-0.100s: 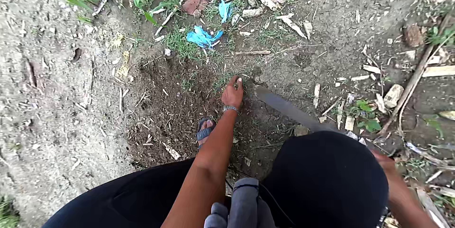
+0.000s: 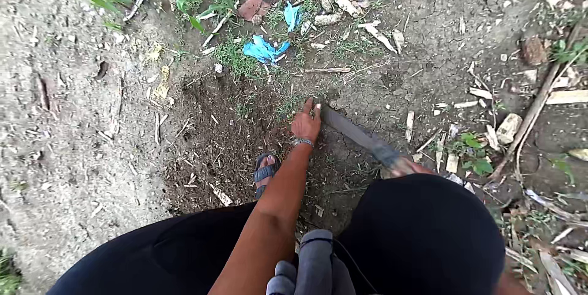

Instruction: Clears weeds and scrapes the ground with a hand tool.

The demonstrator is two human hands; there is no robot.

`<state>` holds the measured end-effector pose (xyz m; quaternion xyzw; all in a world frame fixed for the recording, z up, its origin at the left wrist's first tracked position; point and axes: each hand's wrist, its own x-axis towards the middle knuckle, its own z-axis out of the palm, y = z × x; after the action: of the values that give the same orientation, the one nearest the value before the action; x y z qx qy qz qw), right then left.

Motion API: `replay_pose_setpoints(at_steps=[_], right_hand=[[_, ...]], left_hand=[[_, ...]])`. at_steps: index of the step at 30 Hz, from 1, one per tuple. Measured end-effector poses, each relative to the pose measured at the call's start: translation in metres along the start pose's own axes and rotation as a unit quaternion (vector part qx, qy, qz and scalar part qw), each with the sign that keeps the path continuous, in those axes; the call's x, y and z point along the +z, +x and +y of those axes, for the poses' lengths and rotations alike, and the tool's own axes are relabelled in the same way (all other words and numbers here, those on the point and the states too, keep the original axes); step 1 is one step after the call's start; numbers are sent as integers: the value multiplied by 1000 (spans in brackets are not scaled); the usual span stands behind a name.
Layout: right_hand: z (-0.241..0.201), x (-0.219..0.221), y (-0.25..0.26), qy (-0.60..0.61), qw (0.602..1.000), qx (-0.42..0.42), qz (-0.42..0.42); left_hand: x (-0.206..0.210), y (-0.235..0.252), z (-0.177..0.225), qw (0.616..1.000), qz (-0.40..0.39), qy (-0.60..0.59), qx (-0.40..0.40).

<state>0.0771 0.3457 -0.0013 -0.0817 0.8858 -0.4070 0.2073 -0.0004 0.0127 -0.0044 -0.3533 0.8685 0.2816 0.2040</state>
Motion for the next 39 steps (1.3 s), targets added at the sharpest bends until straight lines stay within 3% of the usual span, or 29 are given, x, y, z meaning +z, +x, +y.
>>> replay_pose_setpoints(at_steps=[1,2,5,8,10,11,13,15,18,20,23,26,30,32,35,39], right_hand=[[-32,-5,16,103,982,140,-76],[-45,-2,21,169,961,209,-67],[-42,-14,13,178,936,300,-51],[-84,-81,-11,274,847,454,-17],[-17,-80,-65,439,873,213,8],[-4,-78,-70,440,879,183,12],[-12,-68,-50,338,921,193,2],[-28,-31,2,215,961,168,-52],[-67,26,58,274,946,163,-60],[-69,33,62,304,941,137,-56],[-61,-3,46,230,961,140,-64],[-24,-49,19,192,974,108,-51],[0,-106,-14,328,923,194,-50],[-1,-112,-4,361,907,207,-65],[-42,-74,46,273,934,184,-137],[-62,14,105,312,921,179,-151]], left_hand=[[2,1,5,1000,-2,27,-2],[3,2,7,998,-3,55,-5],[6,1,7,995,-9,100,0],[9,-6,-17,1000,23,20,7],[9,-11,-45,996,62,-54,-36],[6,-14,-54,992,82,-78,-53],[-1,-15,-56,984,127,-106,-62],[-8,-7,-45,978,157,-118,-67],[-13,12,-14,980,145,-97,-98],[-19,25,-1,984,119,-50,-125],[-21,37,7,988,88,16,-127],[-25,42,1,993,43,74,-85],[-27,21,-51,997,43,42,-43],[-24,11,-95,992,87,-34,-83],[-37,2,-126,970,158,-101,-155],[-53,17,-89,966,170,-149,-124]])
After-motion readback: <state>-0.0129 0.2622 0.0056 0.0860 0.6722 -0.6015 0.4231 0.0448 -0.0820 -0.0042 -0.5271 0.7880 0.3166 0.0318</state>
